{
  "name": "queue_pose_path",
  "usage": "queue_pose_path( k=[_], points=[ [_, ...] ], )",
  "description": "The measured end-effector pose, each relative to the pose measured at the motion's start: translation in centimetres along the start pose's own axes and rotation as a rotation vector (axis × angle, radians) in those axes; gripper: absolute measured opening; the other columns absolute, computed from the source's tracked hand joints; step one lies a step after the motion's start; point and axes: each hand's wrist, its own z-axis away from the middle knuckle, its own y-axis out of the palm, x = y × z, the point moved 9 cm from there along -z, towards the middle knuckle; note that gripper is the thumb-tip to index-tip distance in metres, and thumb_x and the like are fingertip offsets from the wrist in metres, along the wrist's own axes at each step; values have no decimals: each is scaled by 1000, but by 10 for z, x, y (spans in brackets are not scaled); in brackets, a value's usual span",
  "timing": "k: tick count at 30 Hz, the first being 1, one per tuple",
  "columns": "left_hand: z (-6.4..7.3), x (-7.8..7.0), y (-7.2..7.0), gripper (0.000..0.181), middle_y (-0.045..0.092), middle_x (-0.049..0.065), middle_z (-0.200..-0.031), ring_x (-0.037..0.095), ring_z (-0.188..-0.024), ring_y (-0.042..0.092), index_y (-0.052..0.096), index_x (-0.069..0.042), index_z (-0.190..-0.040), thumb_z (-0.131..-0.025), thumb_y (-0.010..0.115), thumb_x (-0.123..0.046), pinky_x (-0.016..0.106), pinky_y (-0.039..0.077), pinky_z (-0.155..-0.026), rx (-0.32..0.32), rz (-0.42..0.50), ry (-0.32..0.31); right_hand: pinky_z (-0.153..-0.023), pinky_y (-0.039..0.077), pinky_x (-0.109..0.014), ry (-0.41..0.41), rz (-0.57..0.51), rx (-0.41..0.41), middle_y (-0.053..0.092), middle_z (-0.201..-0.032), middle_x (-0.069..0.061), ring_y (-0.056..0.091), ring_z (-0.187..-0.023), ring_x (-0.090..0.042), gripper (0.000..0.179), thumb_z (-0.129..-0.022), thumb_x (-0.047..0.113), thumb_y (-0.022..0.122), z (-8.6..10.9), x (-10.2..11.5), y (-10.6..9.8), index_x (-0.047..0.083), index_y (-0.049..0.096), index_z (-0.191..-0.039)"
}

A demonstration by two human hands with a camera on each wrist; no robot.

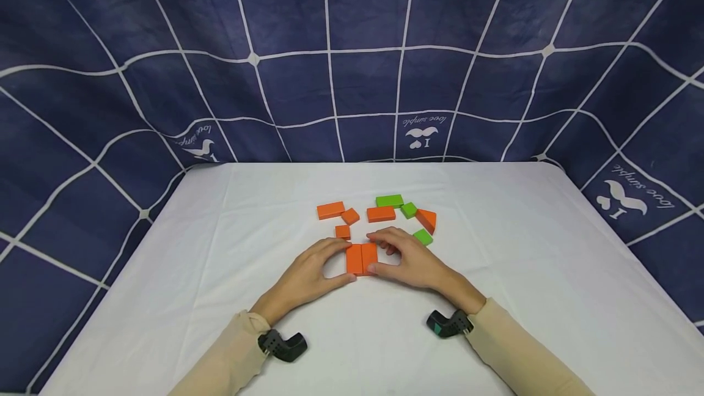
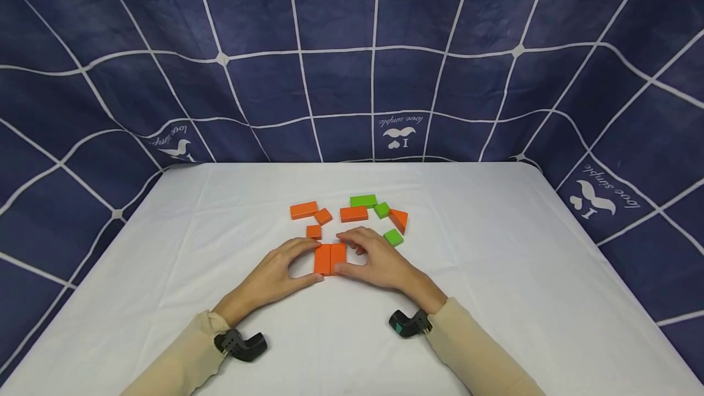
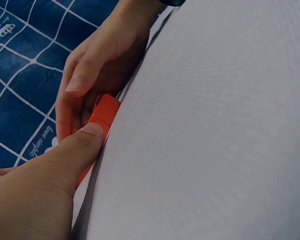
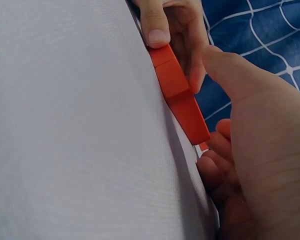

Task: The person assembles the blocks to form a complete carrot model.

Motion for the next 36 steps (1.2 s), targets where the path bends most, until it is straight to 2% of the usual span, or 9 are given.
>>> queue_pose_path(
  k=[6,12,17,23,30,36],
  points=[
    [1,2,1,66,61,2,-144,22,-135,56,62,-16,-142,-87,82,-47,45,46,-114,5,-3,-11,-85,55,-27,35,-23,-78,67,-123,1,60,-95,-10,55,-91,39,79,-4,-4,-6,14,65,-138],
    [2,2,1,67,61,1,-144,20,-135,56,62,-17,-142,-87,81,-49,43,46,-114,-6,0,-1,-82,57,-31,163,-13,-236,69,-109,-3,63,-89,-14,48,-90,35,81,-9,-18,-18,8,68,-128],
    [2,1,0,66,61,0,-143,19,-134,56,63,-17,-141,-86,81,-50,42,47,-114,-16,0,1,-79,56,-32,221,1,-302,68,-107,-6,61,-85,-15,45,-90,31,81,-12,-28,-24,6,67,-125],
    [1,1,2,67,60,2,-145,20,-135,55,62,-16,-143,-87,80,-49,42,45,-115,0,-8,-4,-80,54,-31,260,61,-319,62,-108,-8,58,-88,-19,50,-90,32,81,-17,-33,-27,5,64,-128],
    [0,0,2,67,60,1,-145,20,-135,55,61,-16,-143,-88,80,-49,42,45,-115,5,-4,-2,-72,42,-32,321,119,-288,50,-110,-12,50,-87,-22,58,-91,38,78,-24,-38,-25,6,63,-137],
    [1,0,1,66,59,3,-146,22,-137,54,61,-16,-143,-88,80,-48,44,45,-116,10,-3,-16,-71,41,-31,358,135,-296,50,-112,-12,50,-87,-23,56,-90,41,78,-29,-39,-25,8,66,-133]
  ],
)
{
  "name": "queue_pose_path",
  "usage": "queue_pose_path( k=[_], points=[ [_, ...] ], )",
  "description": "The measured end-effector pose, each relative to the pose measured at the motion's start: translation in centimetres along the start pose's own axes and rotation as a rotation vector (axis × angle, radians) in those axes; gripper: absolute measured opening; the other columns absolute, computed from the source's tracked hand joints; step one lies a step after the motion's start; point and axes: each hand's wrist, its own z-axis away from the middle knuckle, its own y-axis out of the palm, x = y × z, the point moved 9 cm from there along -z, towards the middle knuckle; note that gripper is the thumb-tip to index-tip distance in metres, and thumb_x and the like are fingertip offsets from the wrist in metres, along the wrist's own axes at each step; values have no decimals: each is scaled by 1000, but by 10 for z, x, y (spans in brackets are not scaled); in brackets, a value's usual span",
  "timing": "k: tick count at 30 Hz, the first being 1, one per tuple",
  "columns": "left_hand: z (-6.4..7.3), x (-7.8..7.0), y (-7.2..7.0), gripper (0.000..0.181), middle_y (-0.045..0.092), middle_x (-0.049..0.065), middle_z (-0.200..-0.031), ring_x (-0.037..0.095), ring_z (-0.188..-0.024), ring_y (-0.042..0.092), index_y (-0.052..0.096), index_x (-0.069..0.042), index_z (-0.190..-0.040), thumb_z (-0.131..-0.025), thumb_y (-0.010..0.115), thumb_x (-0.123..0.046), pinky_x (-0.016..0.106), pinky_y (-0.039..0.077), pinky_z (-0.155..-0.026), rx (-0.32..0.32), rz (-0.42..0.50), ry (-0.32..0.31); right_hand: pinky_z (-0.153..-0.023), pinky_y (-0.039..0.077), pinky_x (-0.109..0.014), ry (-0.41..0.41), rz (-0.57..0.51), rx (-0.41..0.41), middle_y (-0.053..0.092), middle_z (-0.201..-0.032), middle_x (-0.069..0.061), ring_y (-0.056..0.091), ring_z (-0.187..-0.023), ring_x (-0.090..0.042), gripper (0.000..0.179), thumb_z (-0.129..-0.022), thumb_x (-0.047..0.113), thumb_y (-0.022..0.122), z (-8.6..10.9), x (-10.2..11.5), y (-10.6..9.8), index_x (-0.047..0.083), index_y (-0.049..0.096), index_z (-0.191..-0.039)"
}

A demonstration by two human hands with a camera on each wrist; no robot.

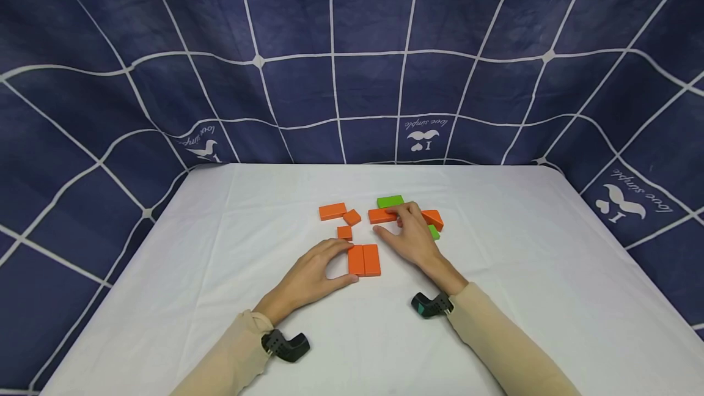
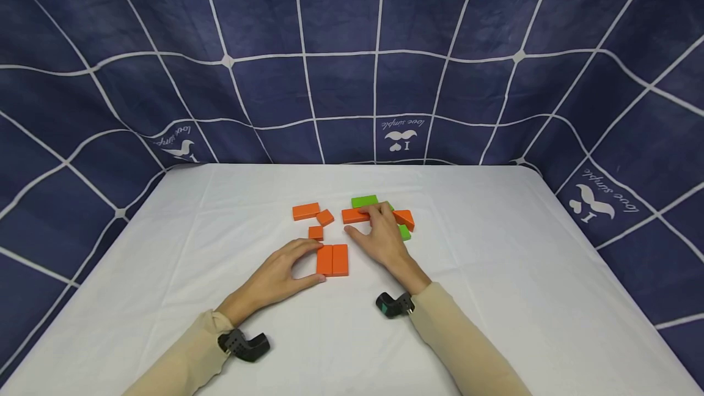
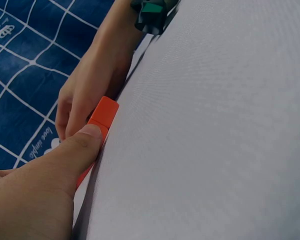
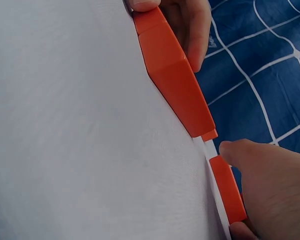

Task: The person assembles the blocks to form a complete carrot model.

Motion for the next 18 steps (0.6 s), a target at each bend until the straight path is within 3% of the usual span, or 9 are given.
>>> queue_pose_path(
  k=[4,9,14,18],
  points=[
    [1,0,-1,66,60,3,-146,22,-137,55,62,-16,-142,-88,81,-48,44,45,-115,-7,-3,2,-70,44,-31,17,10,-21,54,-111,-13,52,-86,-24,56,-88,45,79,-4,2,2,6,67,-127],
    [1,0,-1,66,60,2,-145,22,-136,55,62,-15,-142,-88,81,-47,44,45,-115,-15,1,11,-78,53,-39,52,44,-45,56,-114,-16,57,-94,-29,56,-87,50,78,-10,5,4,5,64,-119],
    [1,-1,0,66,61,1,-144,20,-135,56,62,-16,-142,-88,80,-48,43,46,-114,-23,-4,25,-80,51,-40,83,78,-36,55,-113,-17,53,-100,-31,52,-88,48,77,-13,5,6,6,59,-112],
    [1,-3,-1,65,62,0,-142,19,-133,57,62,-16,-142,-88,80,-48,42,47,-113,-30,-12,36,-82,52,-41,97,92,-30,56,-113,-17,53,-101,-32,53,-89,46,77,-14,4,6,4,59,-116]
  ],
)
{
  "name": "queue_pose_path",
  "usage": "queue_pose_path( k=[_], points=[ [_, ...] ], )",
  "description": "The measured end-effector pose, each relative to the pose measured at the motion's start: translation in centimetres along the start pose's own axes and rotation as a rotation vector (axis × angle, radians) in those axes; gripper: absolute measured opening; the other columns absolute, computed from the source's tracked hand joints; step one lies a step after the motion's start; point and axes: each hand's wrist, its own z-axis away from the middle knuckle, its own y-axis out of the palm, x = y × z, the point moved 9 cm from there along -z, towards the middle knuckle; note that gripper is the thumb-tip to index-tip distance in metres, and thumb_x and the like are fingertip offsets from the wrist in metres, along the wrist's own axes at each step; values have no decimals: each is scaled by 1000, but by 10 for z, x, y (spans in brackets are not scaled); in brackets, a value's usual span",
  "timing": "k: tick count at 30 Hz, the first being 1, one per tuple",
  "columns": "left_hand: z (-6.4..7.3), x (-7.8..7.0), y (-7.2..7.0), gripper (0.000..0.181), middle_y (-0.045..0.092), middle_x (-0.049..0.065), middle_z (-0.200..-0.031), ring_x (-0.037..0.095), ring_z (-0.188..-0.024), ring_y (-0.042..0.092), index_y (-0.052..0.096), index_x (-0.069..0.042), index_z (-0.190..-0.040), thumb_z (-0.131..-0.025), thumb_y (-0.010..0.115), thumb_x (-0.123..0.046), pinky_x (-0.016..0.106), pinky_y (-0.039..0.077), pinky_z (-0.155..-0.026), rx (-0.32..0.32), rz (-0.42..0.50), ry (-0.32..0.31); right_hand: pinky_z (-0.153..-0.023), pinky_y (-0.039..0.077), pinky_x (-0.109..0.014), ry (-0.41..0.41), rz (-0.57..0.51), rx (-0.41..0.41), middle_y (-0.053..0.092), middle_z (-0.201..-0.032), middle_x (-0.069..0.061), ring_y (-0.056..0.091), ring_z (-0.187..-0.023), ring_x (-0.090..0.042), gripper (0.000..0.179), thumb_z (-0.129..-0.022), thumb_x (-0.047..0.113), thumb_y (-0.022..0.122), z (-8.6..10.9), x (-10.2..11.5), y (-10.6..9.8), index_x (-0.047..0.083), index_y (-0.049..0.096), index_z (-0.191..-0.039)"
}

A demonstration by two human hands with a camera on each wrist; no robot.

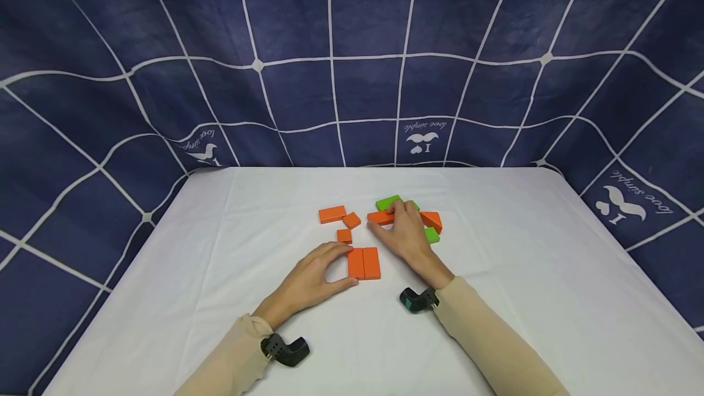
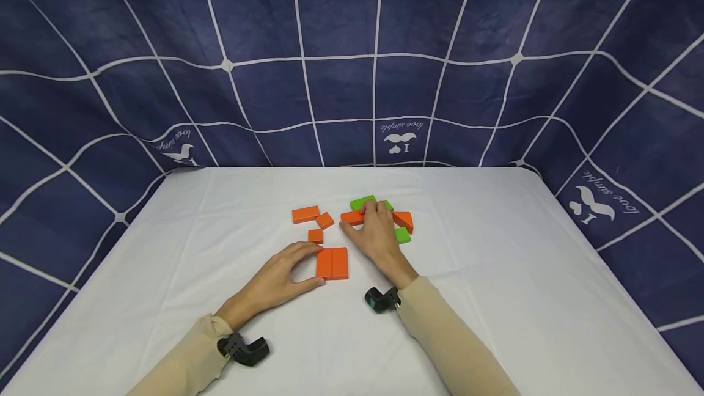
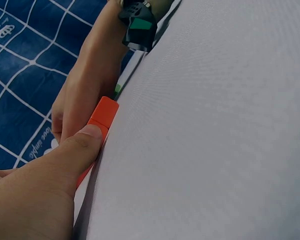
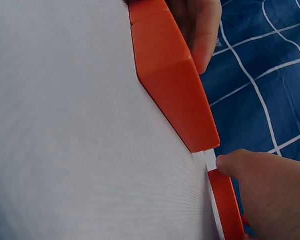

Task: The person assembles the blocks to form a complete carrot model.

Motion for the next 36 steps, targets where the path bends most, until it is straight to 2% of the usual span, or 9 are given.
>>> queue_pose_path(
  k=[8,13,18,26,30,36],
  points=[
    [0,0,0,65,61,0,-143,20,-134,56,62,-16,-142,-89,79,-49,43,47,-114,5,-3,-4,-95,56,-46,-34,-9,-13,63,-119,-19,61,-107,-33,64,-87,42,79,3,2,-7,-2,62,-129],
    [0,1,0,66,60,1,-145,20,-135,56,62,-16,-142,-88,79,-49,42,46,-115,4,0,-9,-91,57,-44,-101,-19,-2,66,-117,-17,62,-103,-30,64,-86,39,81,7,3,-11,-2,64,-132],
    [1,1,0,66,61,0,-144,20,-134,56,62,-16,-142,-88,79,-51,42,47,-114,5,-8,-2,-87,57,-41,-144,-54,30,68,-113,-13,61,-98,-26,63,-86,37,81,13,3,-17,1,64,-135],
    [1,-1,-1,65,62,1,-142,20,-132,57,62,-15,-141,-89,78,-50,42,48,-113,-10,-25,16,-100,56,-46,-213,-145,102,67,-127,-9,64,-115,-26,60,-86,33,80,17,2,-27,7,63,-139],
    [1,0,-1,66,61,1,-143,20,-133,57,61,-15,-142,-89,79,-50,42,47,-113,-6,-22,12,-104,54,-47,-294,-189,136,65,-131,-4,64,-119,-24,58,-86,29,81,22,2,-31,11,64,-138],
    [0,0,0,66,61,2,-143,21,-133,57,61,-15,-142,-89,79,-50,44,48,-113,0,-28,11,-102,55,-45,-379,-225,194,65,-132,0,66,-113,-20,57,-83,23,83,30,0,-33,17,65,-137]
  ],
)
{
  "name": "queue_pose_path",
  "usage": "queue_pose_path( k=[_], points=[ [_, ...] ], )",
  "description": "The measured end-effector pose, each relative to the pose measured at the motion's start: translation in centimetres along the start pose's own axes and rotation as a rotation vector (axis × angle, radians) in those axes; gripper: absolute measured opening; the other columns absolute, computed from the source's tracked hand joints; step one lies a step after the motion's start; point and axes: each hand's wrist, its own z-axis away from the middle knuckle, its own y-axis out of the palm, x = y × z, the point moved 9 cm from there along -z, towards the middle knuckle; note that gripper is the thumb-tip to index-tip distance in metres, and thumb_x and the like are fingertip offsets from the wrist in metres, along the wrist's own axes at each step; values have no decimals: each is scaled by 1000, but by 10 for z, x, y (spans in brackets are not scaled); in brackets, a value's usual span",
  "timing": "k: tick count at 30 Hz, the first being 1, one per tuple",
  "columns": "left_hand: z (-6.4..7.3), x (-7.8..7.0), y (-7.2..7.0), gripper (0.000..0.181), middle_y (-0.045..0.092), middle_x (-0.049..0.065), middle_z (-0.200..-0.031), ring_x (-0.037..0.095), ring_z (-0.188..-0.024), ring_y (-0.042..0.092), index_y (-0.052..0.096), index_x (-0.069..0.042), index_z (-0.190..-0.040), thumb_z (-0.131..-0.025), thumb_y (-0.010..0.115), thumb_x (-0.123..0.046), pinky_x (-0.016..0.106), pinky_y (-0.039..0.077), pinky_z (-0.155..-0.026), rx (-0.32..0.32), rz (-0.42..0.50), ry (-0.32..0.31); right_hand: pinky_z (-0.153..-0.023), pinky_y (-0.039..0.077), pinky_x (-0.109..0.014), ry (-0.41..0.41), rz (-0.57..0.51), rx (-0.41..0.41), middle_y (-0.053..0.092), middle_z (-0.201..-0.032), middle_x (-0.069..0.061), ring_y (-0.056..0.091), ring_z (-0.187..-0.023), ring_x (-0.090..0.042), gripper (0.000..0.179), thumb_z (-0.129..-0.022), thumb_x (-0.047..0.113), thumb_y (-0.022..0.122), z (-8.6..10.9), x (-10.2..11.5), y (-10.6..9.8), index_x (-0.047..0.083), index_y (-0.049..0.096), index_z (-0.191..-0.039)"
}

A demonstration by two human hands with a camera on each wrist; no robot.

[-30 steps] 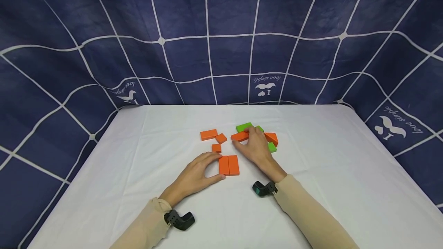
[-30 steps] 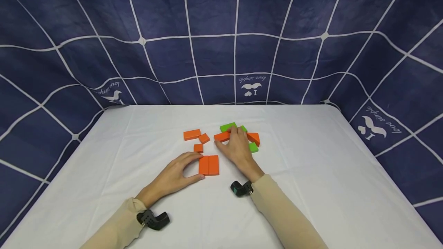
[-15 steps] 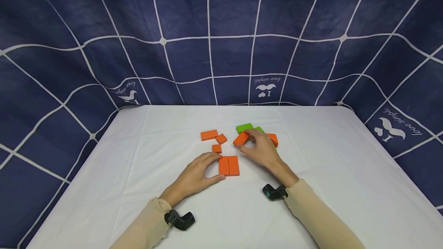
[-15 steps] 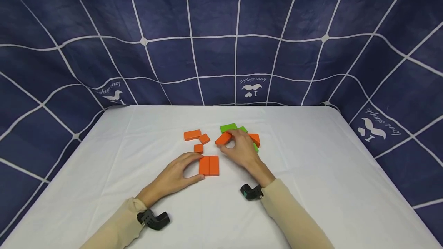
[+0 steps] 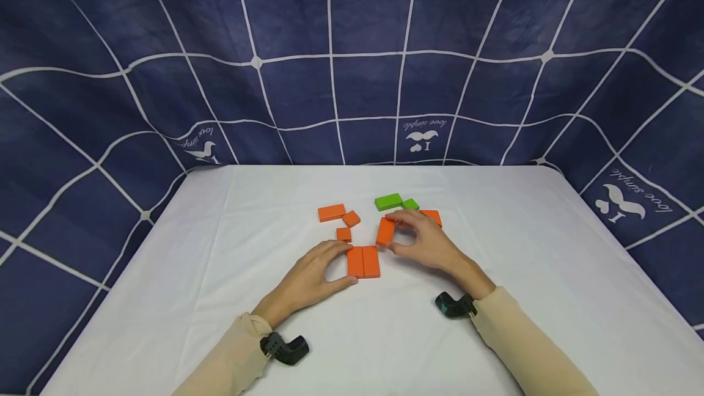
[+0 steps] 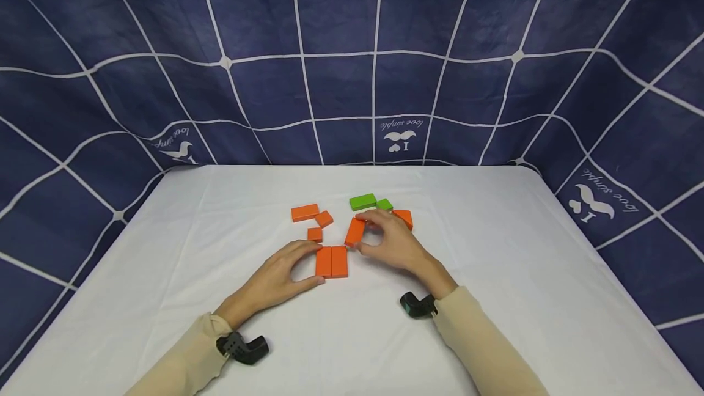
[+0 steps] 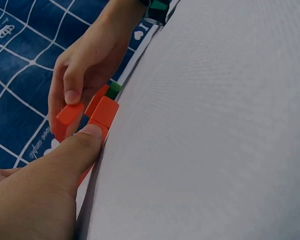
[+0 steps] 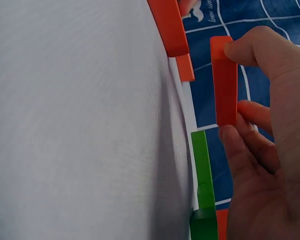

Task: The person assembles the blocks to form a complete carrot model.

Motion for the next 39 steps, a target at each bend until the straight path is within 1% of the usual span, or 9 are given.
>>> queue_pose_path(
  k=[3,7,15,21,30,39],
  points=[
    [-1,0,0,66,61,1,-144,21,-134,56,61,-16,-142,-88,78,-51,45,48,-113,4,1,-8,-100,56,-45,-35,7,25,65,-131,1,65,-111,-19,56,-83,24,83,4,1,0,19,66,-136],
    [-1,0,0,66,60,1,-145,21,-135,55,61,-17,-143,-89,77,-52,45,47,-113,14,9,-19,-100,56,-43,-83,-3,67,65,-132,1,66,-111,-17,55,-83,22,84,9,3,2,20,67,-136],
    [-1,0,1,60,61,-1,-143,18,-134,56,61,-16,-142,-91,75,-43,42,47,-114,15,4,-10,-103,55,-36,-87,-50,191,63,-133,6,65,-114,-12,56,-83,20,84,18,2,12,19,65,-135],
    [0,1,2,59,60,-1,-144,18,-135,55,61,-16,-142,-92,74,-42,41,46,-114,23,1,-14,-103,54,-34,-101,-35,250,61,-132,8,63,-113,-9,55,-83,21,82,23,2,21,21,64,-135],
    [-1,0,2,58,59,-2,-145,18,-136,55,60,-17,-143,-93,74,-43,41,46,-115,29,0,-14,-106,52,-35,-85,-38,276,60,-133,8,61,-116,-9,53,-84,22,82,27,3,25,22,64,-134],
    [0,-1,0,60,59,2,-146,21,-136,55,60,-15,-144,-93,75,-42,45,46,-115,12,17,-7,-107,52,-38,-97,-15,266,59,-135,8,60,-120,-11,53,-86,24,81,26,2,26,23,64,-136]
  ],
)
